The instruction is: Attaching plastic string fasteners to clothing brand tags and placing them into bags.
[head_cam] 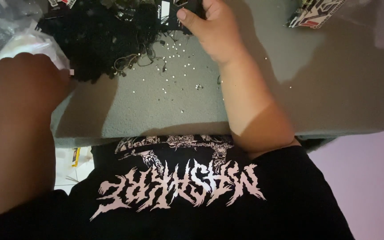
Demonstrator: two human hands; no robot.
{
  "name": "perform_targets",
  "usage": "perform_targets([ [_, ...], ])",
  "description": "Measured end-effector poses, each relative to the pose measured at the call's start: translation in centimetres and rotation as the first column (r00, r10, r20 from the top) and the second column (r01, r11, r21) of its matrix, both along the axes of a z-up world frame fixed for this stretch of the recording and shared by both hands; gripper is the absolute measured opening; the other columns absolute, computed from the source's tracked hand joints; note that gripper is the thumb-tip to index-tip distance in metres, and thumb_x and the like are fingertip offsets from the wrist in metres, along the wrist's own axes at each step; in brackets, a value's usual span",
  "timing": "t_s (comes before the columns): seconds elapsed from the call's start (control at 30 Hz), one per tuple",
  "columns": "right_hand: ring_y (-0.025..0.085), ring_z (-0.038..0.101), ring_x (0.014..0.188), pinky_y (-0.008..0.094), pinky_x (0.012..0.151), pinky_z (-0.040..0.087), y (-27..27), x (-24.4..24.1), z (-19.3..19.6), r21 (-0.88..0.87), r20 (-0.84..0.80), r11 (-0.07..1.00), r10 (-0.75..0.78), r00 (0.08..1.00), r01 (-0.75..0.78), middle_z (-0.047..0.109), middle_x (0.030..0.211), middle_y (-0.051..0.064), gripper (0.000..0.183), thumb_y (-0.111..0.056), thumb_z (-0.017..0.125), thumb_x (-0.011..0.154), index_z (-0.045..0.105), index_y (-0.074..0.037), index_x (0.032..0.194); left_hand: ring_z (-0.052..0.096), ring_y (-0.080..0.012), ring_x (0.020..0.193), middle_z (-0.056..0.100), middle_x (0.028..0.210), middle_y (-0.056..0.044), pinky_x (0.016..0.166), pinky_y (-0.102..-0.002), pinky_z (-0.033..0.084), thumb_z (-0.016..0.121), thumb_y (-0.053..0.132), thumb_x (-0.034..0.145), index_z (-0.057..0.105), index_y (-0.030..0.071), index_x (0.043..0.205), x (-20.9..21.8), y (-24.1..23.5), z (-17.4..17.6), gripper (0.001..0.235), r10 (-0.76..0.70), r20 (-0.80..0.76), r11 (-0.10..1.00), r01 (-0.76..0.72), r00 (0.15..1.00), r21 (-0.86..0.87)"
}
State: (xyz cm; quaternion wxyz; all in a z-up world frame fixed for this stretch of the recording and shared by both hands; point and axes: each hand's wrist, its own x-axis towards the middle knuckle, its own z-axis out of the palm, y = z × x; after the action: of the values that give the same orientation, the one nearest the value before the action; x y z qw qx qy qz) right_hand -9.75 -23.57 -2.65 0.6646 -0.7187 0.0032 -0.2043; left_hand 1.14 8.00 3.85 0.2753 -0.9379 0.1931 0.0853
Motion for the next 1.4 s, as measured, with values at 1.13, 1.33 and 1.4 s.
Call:
perform_targets([
  [1.13,0.020,0.063,0.098,0.035,0.084,0.056,-2.1,-1.5,0.2,0.553,0.234,0.714,0.361,0.903,-0.429,0.064,0.105,0.006,0.030,-0.020,0.074,0.082,0.060,-0.007,0.105,0.050,-0.0071,0.052,0.050,0.060,-0.002,0.045,-0.018,0.034,0.059,0.005,0.086,0.037,0.016,0.072,-0.9,-11.8,-3.8,0.028,-0.903,-0.385,0.095,-0.783,0.192,-0.614],
  [1.33,0.018,0.062,0.085,0.031,0.076,0.054,-0.9,-1.4,1.4,0.483,0.096,0.732,0.501,0.860,-0.480,0.062,0.094,0.007,0.036,-0.029,0.075,0.077,0.057,-0.004,0.097,0.049,-0.0055,0.063,0.052,0.077,0.000,0.058,-0.018,0.042,0.059,0.006,0.087,0.044,0.012,0.085,-0.5,-11.4,-4.2,0.015,-0.934,-0.357,0.233,-0.707,0.030,-0.668],
  [1.4,0.018,0.062,0.078,0.030,0.070,0.055,-0.8,-1.4,1.0,0.533,0.062,0.721,0.489,0.870,-0.443,0.062,0.087,0.008,0.036,-0.026,0.076,0.075,0.057,-0.002,0.094,0.047,-0.0059,0.067,0.050,0.079,0.001,0.061,-0.019,0.041,0.055,0.008,0.091,0.045,0.012,0.086,-0.6,-11.6,-3.8,0.012,-0.941,-0.328,0.190,-0.669,0.085,-0.718],
])
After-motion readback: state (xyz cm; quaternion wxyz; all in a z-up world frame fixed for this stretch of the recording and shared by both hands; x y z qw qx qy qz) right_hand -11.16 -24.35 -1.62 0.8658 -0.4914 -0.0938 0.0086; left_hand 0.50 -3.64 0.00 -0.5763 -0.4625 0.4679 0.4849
